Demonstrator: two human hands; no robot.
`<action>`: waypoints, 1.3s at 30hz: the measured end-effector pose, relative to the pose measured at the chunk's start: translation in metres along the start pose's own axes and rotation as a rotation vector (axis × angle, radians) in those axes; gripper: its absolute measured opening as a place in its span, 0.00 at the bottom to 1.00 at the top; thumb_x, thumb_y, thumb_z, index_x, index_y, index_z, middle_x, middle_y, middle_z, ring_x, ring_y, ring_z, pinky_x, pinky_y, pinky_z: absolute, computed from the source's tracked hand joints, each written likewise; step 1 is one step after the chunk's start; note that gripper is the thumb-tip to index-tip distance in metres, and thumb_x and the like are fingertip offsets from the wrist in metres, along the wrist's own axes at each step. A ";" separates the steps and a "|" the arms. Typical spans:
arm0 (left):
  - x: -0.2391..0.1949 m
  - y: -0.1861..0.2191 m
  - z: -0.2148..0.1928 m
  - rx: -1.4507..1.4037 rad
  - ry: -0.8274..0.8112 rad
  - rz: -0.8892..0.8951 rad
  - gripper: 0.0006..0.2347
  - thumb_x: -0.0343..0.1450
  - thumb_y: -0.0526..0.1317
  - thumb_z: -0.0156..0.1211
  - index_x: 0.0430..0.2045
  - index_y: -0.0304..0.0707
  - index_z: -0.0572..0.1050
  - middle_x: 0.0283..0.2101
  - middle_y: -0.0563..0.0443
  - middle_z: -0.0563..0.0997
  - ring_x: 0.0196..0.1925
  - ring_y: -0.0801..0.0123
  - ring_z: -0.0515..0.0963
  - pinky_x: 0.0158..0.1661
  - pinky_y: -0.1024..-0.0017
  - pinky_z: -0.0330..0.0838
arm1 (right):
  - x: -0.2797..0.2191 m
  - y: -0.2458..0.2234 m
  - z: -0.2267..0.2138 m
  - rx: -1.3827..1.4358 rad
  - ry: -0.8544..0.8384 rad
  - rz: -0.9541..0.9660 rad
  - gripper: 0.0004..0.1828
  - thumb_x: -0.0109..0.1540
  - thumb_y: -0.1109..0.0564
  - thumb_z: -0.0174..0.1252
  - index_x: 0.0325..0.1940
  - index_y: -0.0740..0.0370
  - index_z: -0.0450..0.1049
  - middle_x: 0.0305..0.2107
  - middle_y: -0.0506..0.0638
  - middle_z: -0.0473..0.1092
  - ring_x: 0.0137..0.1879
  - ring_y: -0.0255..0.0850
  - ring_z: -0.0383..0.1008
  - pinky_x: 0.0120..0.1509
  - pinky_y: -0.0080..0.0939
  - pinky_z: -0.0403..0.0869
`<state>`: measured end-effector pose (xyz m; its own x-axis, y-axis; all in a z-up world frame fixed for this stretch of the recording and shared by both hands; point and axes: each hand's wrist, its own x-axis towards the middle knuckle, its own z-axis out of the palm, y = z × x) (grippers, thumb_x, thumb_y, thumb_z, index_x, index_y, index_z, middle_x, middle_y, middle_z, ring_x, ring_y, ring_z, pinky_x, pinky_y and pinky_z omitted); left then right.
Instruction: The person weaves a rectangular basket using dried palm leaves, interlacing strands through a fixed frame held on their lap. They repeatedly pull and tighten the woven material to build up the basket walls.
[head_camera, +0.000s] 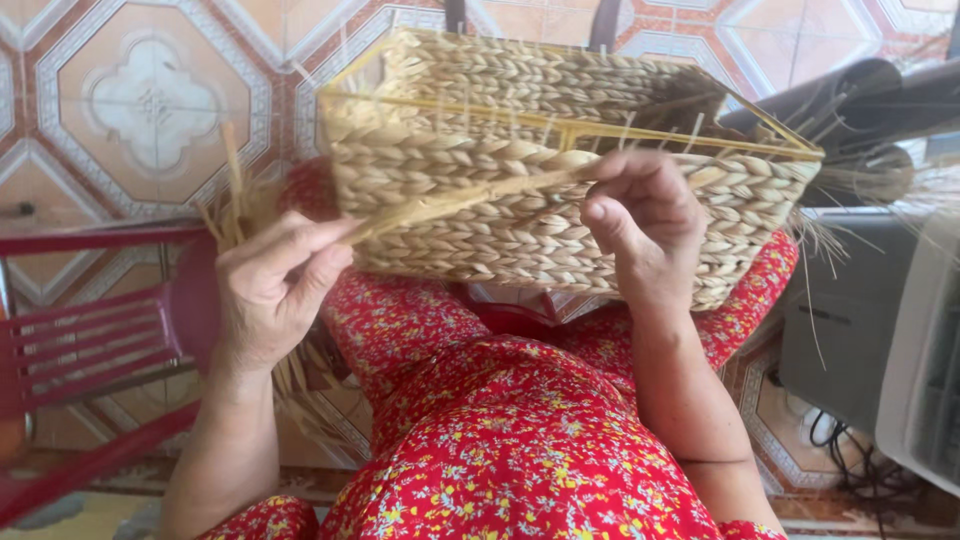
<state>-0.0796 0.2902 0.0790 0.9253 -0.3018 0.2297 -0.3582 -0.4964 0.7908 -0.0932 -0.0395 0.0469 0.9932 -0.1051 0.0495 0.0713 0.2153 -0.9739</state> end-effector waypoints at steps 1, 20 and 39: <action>0.005 0.000 0.004 -0.014 -0.014 0.041 0.08 0.75 0.34 0.63 0.46 0.36 0.80 0.32 0.53 0.80 0.32 0.76 0.78 0.33 0.78 0.71 | 0.002 0.004 -0.004 0.037 0.032 -0.004 0.20 0.66 0.60 0.65 0.60 0.65 0.67 0.27 0.46 0.69 0.27 0.25 0.62 0.32 0.25 0.59; 0.097 0.070 0.135 0.151 -0.152 0.586 0.16 0.66 0.37 0.68 0.45 0.27 0.77 0.45 0.40 0.81 0.46 0.56 0.82 0.48 0.67 0.81 | -0.022 0.042 -0.031 -0.201 0.135 -0.269 0.06 0.69 0.71 0.56 0.48 0.69 0.66 0.38 0.52 0.71 0.41 0.36 0.75 0.48 0.34 0.77; 0.123 0.070 0.238 -0.162 -0.073 0.267 0.05 0.71 0.31 0.67 0.36 0.36 0.76 0.35 0.53 0.75 0.33 0.73 0.79 0.32 0.75 0.77 | 0.015 -0.009 -0.081 -0.957 0.264 -0.354 0.09 0.66 0.72 0.65 0.44 0.65 0.73 0.38 0.49 0.69 0.39 0.34 0.71 0.42 0.33 0.70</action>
<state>-0.0208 0.0252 0.0275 0.7878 -0.4645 0.4045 -0.5572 -0.2576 0.7894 -0.0863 -0.1211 0.0382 0.8701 -0.2453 0.4276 0.1366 -0.7134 -0.6873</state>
